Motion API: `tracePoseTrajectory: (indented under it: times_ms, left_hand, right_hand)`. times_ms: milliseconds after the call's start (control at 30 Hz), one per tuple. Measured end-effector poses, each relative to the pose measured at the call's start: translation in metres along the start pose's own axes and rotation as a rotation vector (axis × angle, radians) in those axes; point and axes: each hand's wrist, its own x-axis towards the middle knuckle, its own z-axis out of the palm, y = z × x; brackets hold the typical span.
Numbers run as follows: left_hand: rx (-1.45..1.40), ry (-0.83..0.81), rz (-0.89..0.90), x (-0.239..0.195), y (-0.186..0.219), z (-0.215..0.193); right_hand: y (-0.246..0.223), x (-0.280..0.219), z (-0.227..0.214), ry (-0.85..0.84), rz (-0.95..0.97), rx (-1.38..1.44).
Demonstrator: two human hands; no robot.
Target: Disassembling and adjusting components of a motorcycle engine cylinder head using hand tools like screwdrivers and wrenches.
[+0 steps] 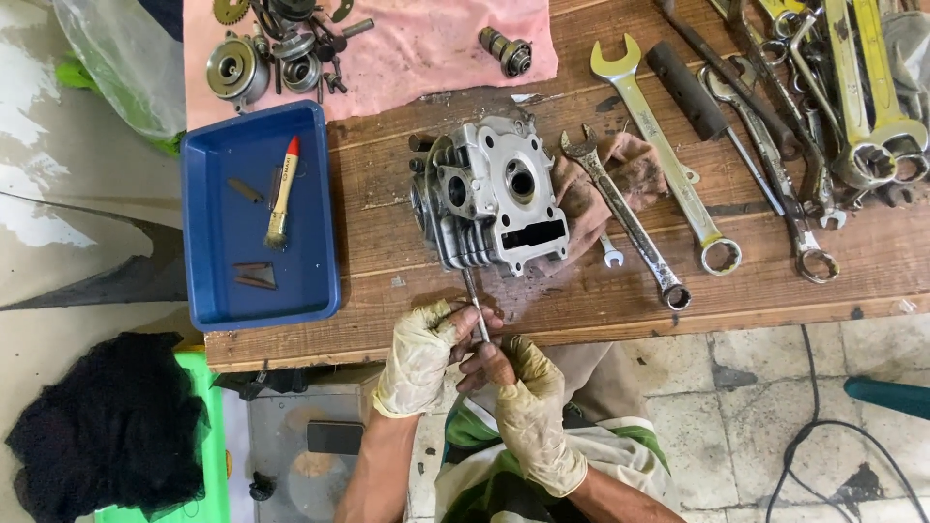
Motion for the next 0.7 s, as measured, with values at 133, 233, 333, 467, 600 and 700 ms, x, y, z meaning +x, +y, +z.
tracePoseTrajectory:
  times_ms: [133, 233, 333, 467, 600, 700]
  left_hand:
    - [-0.041, -0.064, 0.017, -0.010, 0.010, 0.007]
    - [-0.115, -0.018, -0.052, -0.018, 0.020, 0.018]
    - [-0.065, 0.062, 0.071, -0.008, 0.008, 0.013]
    - [0.159, 0.105, 0.227, 0.007, -0.007, 0.001]
    - [-0.160, 0.020, -0.003, -0.009, 0.003, 0.012]
    - [-0.156, -0.039, -0.078, -0.011, 0.009, 0.012]
  right_hand:
    - [-0.001, 0.001, 0.001, -0.076, 0.038, 0.075]
    - [-0.003, -0.001, 0.002, -0.148, 0.077, 0.055]
    - [0.005, 0.000, 0.001, -0.121, -0.051, 0.091]
    - [0.009, 0.003, -0.003, -0.053, -0.018, 0.133]
    - [0.007, 0.004, -0.005, -0.154, -0.013, 0.173]
    - [-0.001, 0.003, -0.004, -0.219, 0.044, 0.130]
